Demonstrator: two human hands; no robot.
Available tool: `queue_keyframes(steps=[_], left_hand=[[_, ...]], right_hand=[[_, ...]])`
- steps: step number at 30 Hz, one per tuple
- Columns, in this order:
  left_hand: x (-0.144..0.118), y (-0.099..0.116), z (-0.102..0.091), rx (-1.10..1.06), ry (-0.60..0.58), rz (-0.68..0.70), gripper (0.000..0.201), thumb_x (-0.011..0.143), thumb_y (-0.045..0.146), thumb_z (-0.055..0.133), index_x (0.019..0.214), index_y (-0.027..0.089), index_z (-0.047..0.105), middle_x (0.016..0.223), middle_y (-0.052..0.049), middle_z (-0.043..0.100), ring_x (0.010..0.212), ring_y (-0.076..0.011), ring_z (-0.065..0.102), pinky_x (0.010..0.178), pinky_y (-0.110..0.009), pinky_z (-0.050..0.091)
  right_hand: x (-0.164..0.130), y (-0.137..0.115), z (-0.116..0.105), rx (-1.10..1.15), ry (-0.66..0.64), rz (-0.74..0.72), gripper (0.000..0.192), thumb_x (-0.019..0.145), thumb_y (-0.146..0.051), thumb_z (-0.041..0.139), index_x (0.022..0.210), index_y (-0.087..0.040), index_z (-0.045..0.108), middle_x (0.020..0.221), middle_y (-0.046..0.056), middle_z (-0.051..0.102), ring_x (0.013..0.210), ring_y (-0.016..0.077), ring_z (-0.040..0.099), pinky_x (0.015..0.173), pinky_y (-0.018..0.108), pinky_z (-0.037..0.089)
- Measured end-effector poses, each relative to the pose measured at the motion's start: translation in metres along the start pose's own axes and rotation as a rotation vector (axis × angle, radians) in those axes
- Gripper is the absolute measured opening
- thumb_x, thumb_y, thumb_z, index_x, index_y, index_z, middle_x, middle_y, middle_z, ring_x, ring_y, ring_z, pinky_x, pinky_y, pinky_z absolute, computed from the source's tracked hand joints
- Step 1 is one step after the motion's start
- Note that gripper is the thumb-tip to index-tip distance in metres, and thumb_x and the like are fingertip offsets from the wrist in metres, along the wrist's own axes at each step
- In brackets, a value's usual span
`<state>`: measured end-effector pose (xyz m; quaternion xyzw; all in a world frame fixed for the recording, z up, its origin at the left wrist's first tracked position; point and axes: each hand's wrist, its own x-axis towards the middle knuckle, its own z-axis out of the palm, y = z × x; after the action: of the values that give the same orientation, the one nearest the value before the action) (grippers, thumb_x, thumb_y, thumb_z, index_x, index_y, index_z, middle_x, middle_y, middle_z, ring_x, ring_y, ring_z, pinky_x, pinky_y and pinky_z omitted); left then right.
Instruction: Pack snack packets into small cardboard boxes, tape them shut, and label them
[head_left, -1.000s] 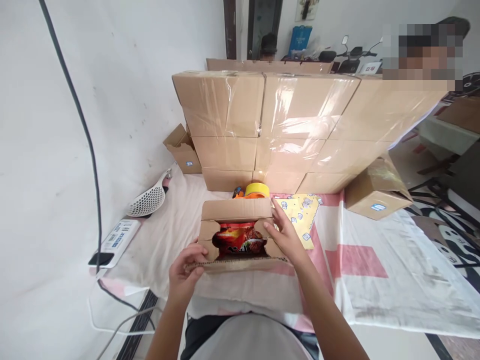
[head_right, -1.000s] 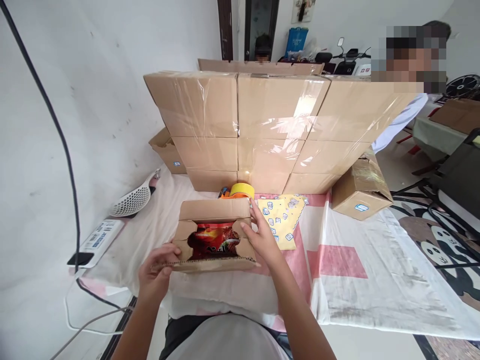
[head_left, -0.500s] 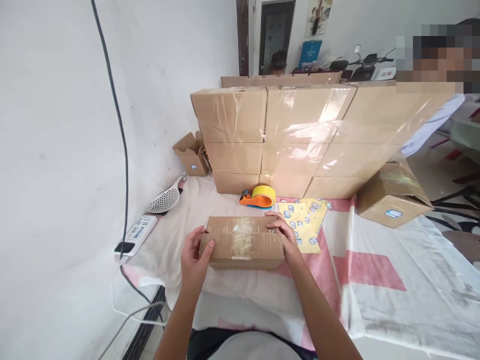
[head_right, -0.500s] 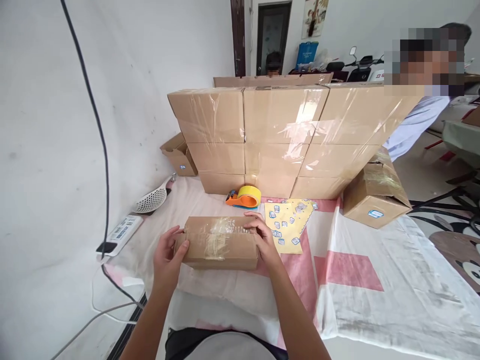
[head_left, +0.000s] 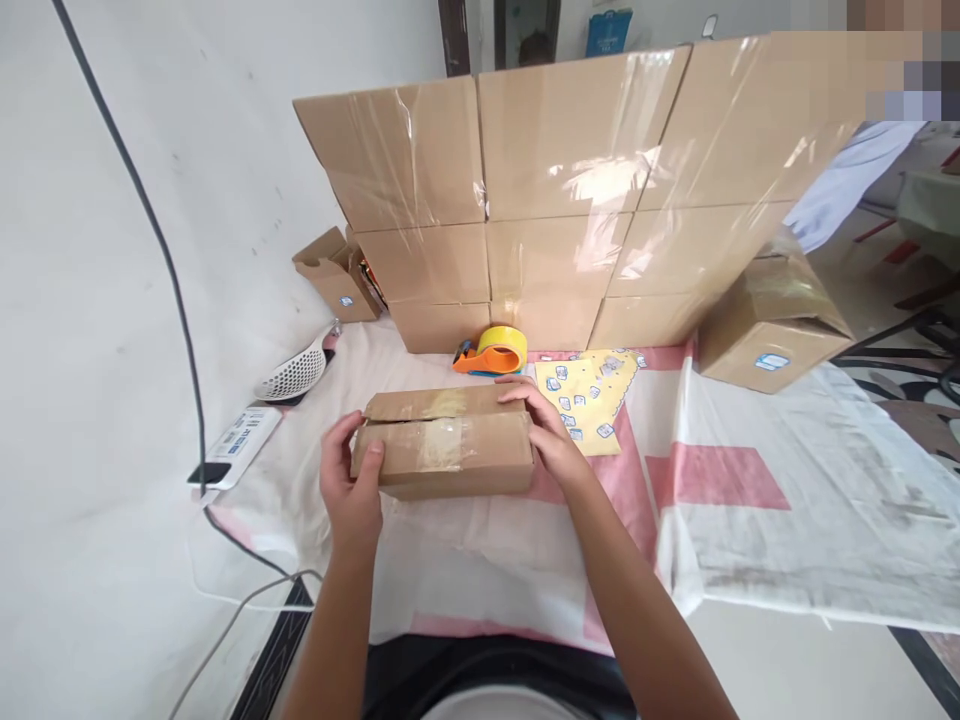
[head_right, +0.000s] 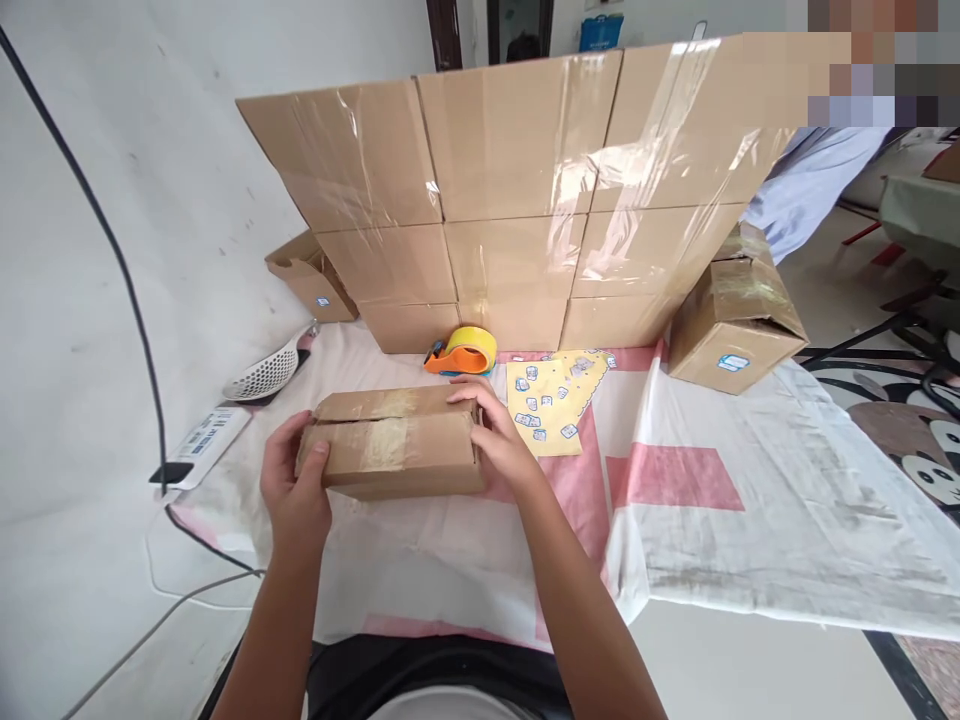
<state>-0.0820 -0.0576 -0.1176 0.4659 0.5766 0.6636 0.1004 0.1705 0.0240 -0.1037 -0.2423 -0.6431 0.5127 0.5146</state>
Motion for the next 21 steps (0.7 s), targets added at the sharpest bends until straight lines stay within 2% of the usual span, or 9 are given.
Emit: queue_keyframes(steps=[4, 7, 10, 14, 16, 21], left_hand=[[0.001, 0.000, 0.004, -0.061, -0.018, 0.034, 0.042, 0.090, 0.026, 0.065, 0.132, 0.027, 0.063, 0.155, -0.005, 0.050, 0.146, -0.0264, 0.044, 0.125, -0.044, 0.033], [0.003, 0.000, 0.005, -0.099, -0.104, 0.021, 0.032, 0.091, 0.021, 0.057, 0.119, 0.026, 0.071, 0.152, -0.003, 0.055, 0.147, -0.0263, 0.044, 0.125, -0.045, 0.032], [0.005, -0.001, 0.007, -0.128, -0.116, 0.023, 0.024, 0.088, 0.019, 0.056, 0.100, 0.023, 0.076, 0.145, -0.003, 0.062, 0.143, -0.0272, 0.048, 0.123, -0.045, 0.035], [0.005, -0.002, 0.009, -0.170, -0.078, 0.039, 0.018, 0.085, 0.019, 0.057, 0.089, 0.022, 0.074, 0.139, -0.004, 0.066, 0.139, -0.0282, 0.053, 0.121, -0.047, 0.036], [0.004, -0.004, 0.009, -0.174, -0.068, 0.038, 0.017, 0.085, 0.020, 0.057, 0.084, 0.021, 0.074, 0.137, -0.005, 0.067, 0.137, -0.0289, 0.054, 0.120, -0.048, 0.036], [0.005, -0.009, 0.013, -0.175, -0.033, 0.055, 0.018, 0.086, 0.020, 0.056, 0.081, 0.021, 0.073, 0.132, -0.006, 0.070, 0.133, -0.0292, 0.057, 0.120, -0.048, 0.036]], right_hand=[[-0.001, 0.003, 0.003, 0.029, 0.024, -0.043, 0.023, 0.087, -0.030, 0.048, 0.101, -0.026, 0.066, 0.136, 0.005, 0.054, 0.134, 0.0286, 0.046, 0.115, 0.042, 0.031], [-0.002, 0.003, 0.003, -0.003, 0.010, -0.066, 0.022, 0.091, -0.040, 0.055, 0.105, -0.027, 0.064, 0.135, 0.005, 0.052, 0.133, 0.0289, 0.046, 0.115, 0.042, 0.031], [-0.004, 0.003, 0.003, -0.048, -0.004, -0.052, 0.023, 0.087, -0.038, 0.063, 0.107, -0.028, 0.061, 0.133, 0.004, 0.051, 0.130, 0.0288, 0.047, 0.114, 0.042, 0.032], [-0.005, 0.002, 0.006, -0.073, 0.022, -0.056, 0.024, 0.081, -0.025, 0.058, 0.105, -0.027, 0.060, 0.126, 0.004, 0.053, 0.126, 0.0276, 0.049, 0.113, 0.043, 0.033], [-0.005, 0.002, 0.010, -0.080, 0.058, -0.049, 0.029, 0.076, -0.021, 0.055, 0.105, -0.027, 0.061, 0.130, 0.005, 0.052, 0.130, 0.0279, 0.047, 0.114, 0.044, 0.032], [-0.009, 0.003, 0.020, -0.046, 0.195, 0.006, 0.041, 0.075, -0.018, 0.052, 0.111, -0.029, 0.066, 0.154, 0.002, 0.041, 0.150, 0.0279, 0.030, 0.122, 0.046, 0.025]])
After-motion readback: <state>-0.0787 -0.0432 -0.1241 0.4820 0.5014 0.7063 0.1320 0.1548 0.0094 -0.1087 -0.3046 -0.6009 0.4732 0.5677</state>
